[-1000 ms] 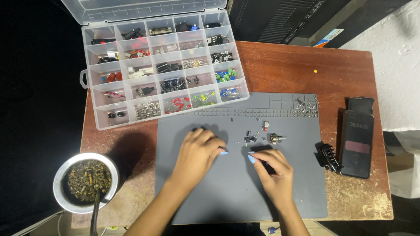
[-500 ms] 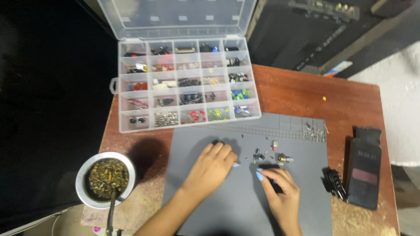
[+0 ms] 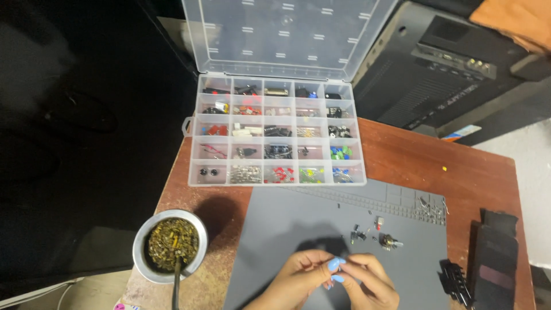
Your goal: The person picks up individual electronic components from a plastic organizer box and places them onto a grey mat on a workbench.
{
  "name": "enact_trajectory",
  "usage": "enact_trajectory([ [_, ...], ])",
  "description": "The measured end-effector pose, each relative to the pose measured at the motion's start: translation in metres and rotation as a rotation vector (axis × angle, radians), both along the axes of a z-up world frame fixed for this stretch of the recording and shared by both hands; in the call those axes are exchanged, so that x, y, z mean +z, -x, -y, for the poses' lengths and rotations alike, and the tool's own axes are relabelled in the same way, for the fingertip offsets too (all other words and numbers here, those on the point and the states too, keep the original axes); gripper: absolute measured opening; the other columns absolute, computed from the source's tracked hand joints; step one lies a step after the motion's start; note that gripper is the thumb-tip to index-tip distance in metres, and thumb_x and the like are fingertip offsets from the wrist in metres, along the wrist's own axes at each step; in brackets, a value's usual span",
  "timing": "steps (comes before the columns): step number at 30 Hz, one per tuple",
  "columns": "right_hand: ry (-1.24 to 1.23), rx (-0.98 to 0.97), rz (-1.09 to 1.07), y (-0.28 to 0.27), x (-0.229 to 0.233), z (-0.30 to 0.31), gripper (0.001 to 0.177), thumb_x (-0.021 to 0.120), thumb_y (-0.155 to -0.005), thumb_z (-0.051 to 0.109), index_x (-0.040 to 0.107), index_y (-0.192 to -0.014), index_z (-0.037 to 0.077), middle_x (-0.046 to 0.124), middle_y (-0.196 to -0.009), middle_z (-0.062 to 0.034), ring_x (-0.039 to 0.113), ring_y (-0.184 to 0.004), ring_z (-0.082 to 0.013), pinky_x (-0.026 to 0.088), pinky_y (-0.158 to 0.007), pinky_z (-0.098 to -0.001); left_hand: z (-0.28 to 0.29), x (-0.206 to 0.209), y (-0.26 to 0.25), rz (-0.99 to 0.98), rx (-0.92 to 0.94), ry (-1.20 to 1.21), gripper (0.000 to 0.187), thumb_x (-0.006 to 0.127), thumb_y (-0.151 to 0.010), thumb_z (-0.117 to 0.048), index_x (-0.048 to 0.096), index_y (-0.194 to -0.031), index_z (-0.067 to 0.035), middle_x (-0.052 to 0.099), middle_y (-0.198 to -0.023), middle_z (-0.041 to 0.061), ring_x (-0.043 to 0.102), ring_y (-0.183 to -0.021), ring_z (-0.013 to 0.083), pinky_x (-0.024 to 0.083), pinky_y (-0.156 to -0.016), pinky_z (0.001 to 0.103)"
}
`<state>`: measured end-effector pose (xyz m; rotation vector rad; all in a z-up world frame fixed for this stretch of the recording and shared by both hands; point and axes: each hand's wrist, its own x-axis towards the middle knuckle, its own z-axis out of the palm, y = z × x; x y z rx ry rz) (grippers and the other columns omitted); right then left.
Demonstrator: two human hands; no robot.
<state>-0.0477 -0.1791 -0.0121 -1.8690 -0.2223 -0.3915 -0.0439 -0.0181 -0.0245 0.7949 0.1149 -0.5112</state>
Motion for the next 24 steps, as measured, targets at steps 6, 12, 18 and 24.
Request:
enact_trajectory([
  [6,0.019,0.000,0.014,-0.008,0.006,-0.017,0.019,0.081,-0.079,0.004,0.082,-0.097,0.005,0.071,-0.095,-0.0117,0.068,-0.075,-0.0151,0.051,-0.064,-0.0203,-0.008,-0.005,-0.002,-0.146,0.089,0.144,0.017,0.077,-0.097,-0.013,0.079,-0.106,0.002,0.071,-0.080,0.008,0.062,-0.073,0.0120,0.048,-0.072,0.024],
  [12,0.050,-0.001,0.031,-0.019,0.017,-0.034,0.018,0.080,-0.081,0.004,0.082,-0.099,0.007,0.069,-0.091,-0.0090,0.064,-0.078,-0.0148,0.049,-0.067,-0.0218,-0.005,-0.034,-0.003,-0.175,0.206,0.129,0.024,0.077,-0.095,-0.010,0.081,-0.110,0.008,0.072,-0.076,0.015,0.064,-0.069,0.0161,0.051,-0.071,0.026],
  [18,0.172,-0.081,0.020,-0.030,0.033,-0.051,0.012,0.078,-0.085,0.007,0.081,-0.096,0.007,0.071,-0.089,-0.0068,0.066,-0.077,-0.0132,0.049,-0.070,-0.0207,-0.018,-0.021,-0.015,-0.134,0.187,-0.013,0.032,0.071,-0.100,-0.024,0.084,-0.107,0.004,0.072,-0.078,0.012,0.064,-0.069,0.0155,0.051,-0.070,0.027],
  [24,0.323,-0.115,0.093,-0.044,0.040,-0.067,0.011,0.076,-0.087,0.007,0.080,-0.095,0.012,0.071,-0.088,-0.0037,0.065,-0.071,-0.0112,0.050,-0.068,-0.0196,-0.027,-0.022,-0.023,-0.047,0.201,-0.083,0.032,0.070,-0.100,-0.026,0.084,-0.115,-0.001,0.073,-0.085,0.008,0.066,-0.075,0.0133,0.056,-0.075,0.025],
])
